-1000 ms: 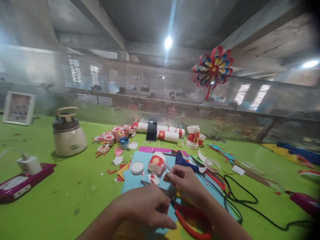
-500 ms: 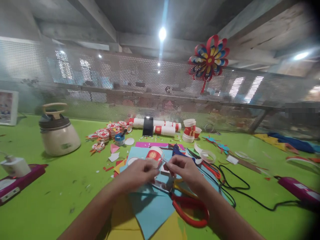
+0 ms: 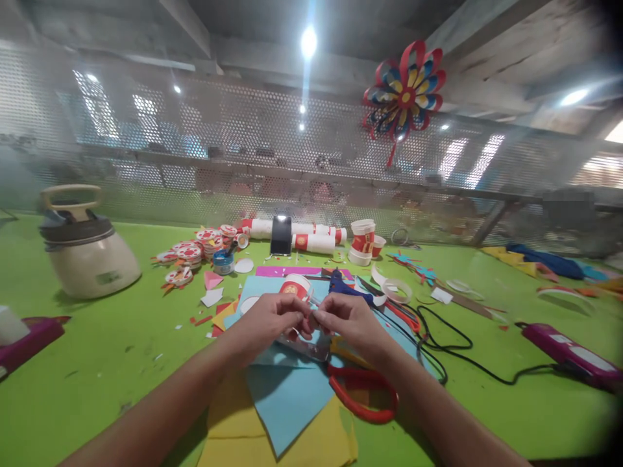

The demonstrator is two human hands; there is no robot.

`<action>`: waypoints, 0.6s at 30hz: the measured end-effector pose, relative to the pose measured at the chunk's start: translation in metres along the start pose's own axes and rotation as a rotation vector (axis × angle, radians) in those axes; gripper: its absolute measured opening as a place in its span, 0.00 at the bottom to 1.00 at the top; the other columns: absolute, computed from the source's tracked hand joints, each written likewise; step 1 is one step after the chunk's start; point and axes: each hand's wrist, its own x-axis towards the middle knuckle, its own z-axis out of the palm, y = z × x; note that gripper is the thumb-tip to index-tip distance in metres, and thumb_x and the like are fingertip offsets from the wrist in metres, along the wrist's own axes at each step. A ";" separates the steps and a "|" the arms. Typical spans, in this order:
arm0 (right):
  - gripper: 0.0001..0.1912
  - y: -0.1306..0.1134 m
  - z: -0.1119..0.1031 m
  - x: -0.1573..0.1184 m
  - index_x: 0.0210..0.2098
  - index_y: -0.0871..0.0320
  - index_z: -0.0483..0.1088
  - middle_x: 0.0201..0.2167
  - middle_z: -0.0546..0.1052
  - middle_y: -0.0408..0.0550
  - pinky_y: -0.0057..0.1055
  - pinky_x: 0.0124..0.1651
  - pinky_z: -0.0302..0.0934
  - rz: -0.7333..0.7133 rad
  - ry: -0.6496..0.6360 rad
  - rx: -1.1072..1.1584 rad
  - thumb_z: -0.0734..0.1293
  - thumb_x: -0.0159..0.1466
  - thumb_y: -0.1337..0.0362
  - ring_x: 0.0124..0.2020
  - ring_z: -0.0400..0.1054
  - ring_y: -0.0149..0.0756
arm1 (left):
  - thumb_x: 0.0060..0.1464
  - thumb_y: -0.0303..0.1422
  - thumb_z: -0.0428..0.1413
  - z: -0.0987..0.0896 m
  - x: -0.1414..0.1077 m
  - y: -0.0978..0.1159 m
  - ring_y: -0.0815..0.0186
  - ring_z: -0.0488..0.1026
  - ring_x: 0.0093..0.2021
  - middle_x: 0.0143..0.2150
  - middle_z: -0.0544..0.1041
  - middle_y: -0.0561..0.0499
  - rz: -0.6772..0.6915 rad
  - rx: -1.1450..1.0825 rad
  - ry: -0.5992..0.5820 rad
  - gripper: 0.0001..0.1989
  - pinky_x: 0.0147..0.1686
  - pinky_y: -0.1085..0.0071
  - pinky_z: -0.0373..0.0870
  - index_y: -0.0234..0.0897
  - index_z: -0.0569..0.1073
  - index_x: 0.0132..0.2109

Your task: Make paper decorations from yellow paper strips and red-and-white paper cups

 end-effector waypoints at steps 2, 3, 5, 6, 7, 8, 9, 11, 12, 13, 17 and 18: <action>0.16 0.000 0.000 0.001 0.24 0.61 0.67 0.20 0.69 0.41 0.26 0.26 0.54 0.009 -0.005 -0.011 0.68 0.57 0.53 0.22 0.59 0.27 | 0.48 0.29 0.55 0.001 -0.001 -0.003 0.68 0.72 0.29 0.28 0.76 0.50 0.018 -0.024 -0.004 0.05 0.31 0.71 0.67 0.33 0.74 0.33; 0.16 0.000 0.001 0.001 0.24 0.61 0.67 0.20 0.69 0.41 0.26 0.26 0.54 0.017 -0.007 -0.009 0.68 0.57 0.54 0.22 0.59 0.27 | 0.48 0.30 0.56 0.001 -0.002 -0.004 0.68 0.72 0.30 0.28 0.76 0.50 0.023 -0.038 -0.005 0.05 0.31 0.71 0.67 0.33 0.74 0.33; 0.15 0.000 0.001 0.000 0.24 0.61 0.67 0.20 0.69 0.42 0.26 0.26 0.54 0.030 -0.014 -0.002 0.68 0.57 0.55 0.22 0.59 0.27 | 0.47 0.31 0.58 0.001 -0.002 -0.006 0.67 0.72 0.30 0.28 0.76 0.50 0.021 -0.055 -0.002 0.07 0.30 0.71 0.67 0.32 0.74 0.34; 0.15 0.000 0.002 0.000 0.24 0.61 0.67 0.20 0.68 0.42 0.25 0.26 0.54 0.035 -0.017 0.002 0.68 0.57 0.55 0.22 0.60 0.27 | 0.47 0.33 0.58 0.002 -0.002 -0.007 0.67 0.72 0.29 0.27 0.76 0.50 0.019 -0.053 0.001 0.08 0.29 0.72 0.67 0.32 0.73 0.34; 0.15 0.000 0.003 0.000 0.24 0.62 0.67 0.20 0.68 0.42 0.25 0.26 0.54 0.041 -0.020 0.005 0.68 0.57 0.55 0.23 0.60 0.27 | 0.47 0.34 0.59 0.002 -0.002 -0.009 0.68 0.72 0.27 0.26 0.76 0.50 0.021 -0.047 0.005 0.09 0.28 0.72 0.66 0.32 0.73 0.33; 0.15 0.000 0.003 -0.001 0.24 0.62 0.66 0.20 0.68 0.42 0.25 0.26 0.54 0.048 -0.027 0.013 0.68 0.57 0.55 0.23 0.60 0.27 | 0.47 0.35 0.59 0.002 -0.002 -0.011 0.68 0.71 0.26 0.25 0.75 0.51 0.025 -0.038 0.009 0.09 0.27 0.72 0.66 0.32 0.72 0.33; 0.16 0.000 0.004 -0.001 0.24 0.62 0.66 0.20 0.67 0.42 0.26 0.26 0.54 0.059 -0.036 0.028 0.68 0.57 0.55 0.23 0.60 0.27 | 0.47 0.36 0.60 0.001 -0.002 -0.013 0.68 0.71 0.25 0.24 0.75 0.51 0.026 -0.032 0.010 0.10 0.26 0.72 0.66 0.32 0.72 0.32; 0.16 0.001 0.005 -0.002 0.25 0.62 0.66 0.20 0.67 0.42 0.26 0.26 0.55 0.085 -0.052 0.066 0.68 0.57 0.54 0.22 0.60 0.27 | 0.48 0.38 0.60 0.001 -0.002 -0.016 0.68 0.71 0.25 0.24 0.75 0.50 0.009 -0.036 0.006 0.12 0.26 0.73 0.66 0.33 0.71 0.31; 0.16 0.002 0.006 -0.002 0.25 0.62 0.66 0.20 0.67 0.42 0.26 0.26 0.55 0.099 -0.054 0.085 0.68 0.57 0.54 0.22 0.60 0.27 | 0.48 0.39 0.60 0.001 -0.002 -0.017 0.68 0.71 0.25 0.24 0.76 0.50 -0.012 -0.045 0.002 0.12 0.26 0.73 0.66 0.33 0.71 0.30; 0.16 0.003 0.006 -0.002 0.25 0.62 0.67 0.19 0.67 0.41 0.25 0.25 0.55 0.113 -0.054 0.102 0.69 0.56 0.54 0.21 0.60 0.27 | 0.47 0.40 0.60 0.001 -0.002 -0.018 0.68 0.71 0.25 0.24 0.76 0.49 -0.039 -0.054 -0.004 0.13 0.26 0.72 0.66 0.32 0.71 0.30; 0.17 0.008 0.007 -0.002 0.25 0.61 0.66 0.19 0.68 0.40 0.25 0.24 0.55 0.170 -0.063 0.177 0.70 0.55 0.53 0.20 0.60 0.26 | 0.46 0.41 0.61 0.002 -0.004 -0.014 0.70 0.69 0.23 0.23 0.75 0.51 -0.088 -0.095 -0.001 0.15 0.26 0.73 0.66 0.33 0.70 0.27; 0.17 0.008 0.008 -0.002 0.25 0.61 0.66 0.19 0.68 0.40 0.25 0.25 0.55 0.182 -0.065 0.197 0.70 0.55 0.53 0.20 0.60 0.26 | 0.46 0.41 0.61 0.003 -0.005 -0.013 0.70 0.69 0.23 0.23 0.75 0.51 -0.082 -0.095 0.006 0.14 0.26 0.73 0.65 0.33 0.70 0.27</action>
